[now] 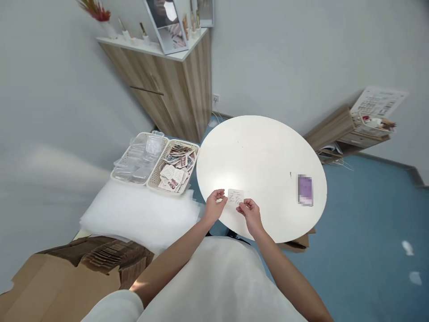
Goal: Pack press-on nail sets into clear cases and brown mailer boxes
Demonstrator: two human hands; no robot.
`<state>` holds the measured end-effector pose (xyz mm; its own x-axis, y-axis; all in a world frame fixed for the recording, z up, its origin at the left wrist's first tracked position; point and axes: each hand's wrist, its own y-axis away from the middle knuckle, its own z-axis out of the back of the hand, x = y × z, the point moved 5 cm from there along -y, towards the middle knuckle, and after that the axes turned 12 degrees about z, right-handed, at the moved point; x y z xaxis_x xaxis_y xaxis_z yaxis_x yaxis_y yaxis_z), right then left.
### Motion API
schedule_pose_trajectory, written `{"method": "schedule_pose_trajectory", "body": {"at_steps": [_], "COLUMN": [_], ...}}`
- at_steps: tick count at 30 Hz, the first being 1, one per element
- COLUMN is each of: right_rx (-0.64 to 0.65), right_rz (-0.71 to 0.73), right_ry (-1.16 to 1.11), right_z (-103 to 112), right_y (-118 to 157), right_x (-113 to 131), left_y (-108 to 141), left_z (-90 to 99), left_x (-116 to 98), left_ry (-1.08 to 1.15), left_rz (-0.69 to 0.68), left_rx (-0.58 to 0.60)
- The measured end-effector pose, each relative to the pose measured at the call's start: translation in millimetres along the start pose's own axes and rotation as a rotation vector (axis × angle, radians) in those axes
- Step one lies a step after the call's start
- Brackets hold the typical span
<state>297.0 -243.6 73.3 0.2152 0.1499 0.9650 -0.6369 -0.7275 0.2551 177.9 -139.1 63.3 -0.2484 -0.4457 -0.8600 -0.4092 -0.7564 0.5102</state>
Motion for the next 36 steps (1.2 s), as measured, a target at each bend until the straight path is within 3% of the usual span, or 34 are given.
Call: {"method": "schedule_pose_trajectory", "body": {"at_steps": [3, 6, 14, 20, 26, 32, 36], "right_rx": [-0.082, -0.132, -0.021, 0.007, -0.056, 0.346, 0.404], "right_rz": [0.066, 0.182, 0.587, 0.739, 0.674, 0.471, 0.467], "right_ry": [0.069, 0.199, 0.615, 0.755, 0.632, 0.451, 0.46], "right_z": [32, 55, 79, 88, 121, 135, 139], "right_y": [7, 13, 28, 36, 30, 15, 15], "right_x": [1, 6, 29, 28, 38, 37, 31], "left_y": [19, 34, 54, 53, 53, 53, 54], "left_z": [-36.4, -68.1, -118.9, -130.5, -131.0, -130.7, -130.6], "left_x": [-2, 3, 1, 2, 1, -2, -1], "left_ry": [-0.107, -0.12, 0.086, 0.078, 0.029, -0.071, -0.166], "left_rz": [-0.071, -0.044, 0.064, 0.074, 0.12, 0.113, 0.069], "left_rx": [0.09, 0.203, 0.381, 0.294, 0.349, 0.422, 0.411]}}
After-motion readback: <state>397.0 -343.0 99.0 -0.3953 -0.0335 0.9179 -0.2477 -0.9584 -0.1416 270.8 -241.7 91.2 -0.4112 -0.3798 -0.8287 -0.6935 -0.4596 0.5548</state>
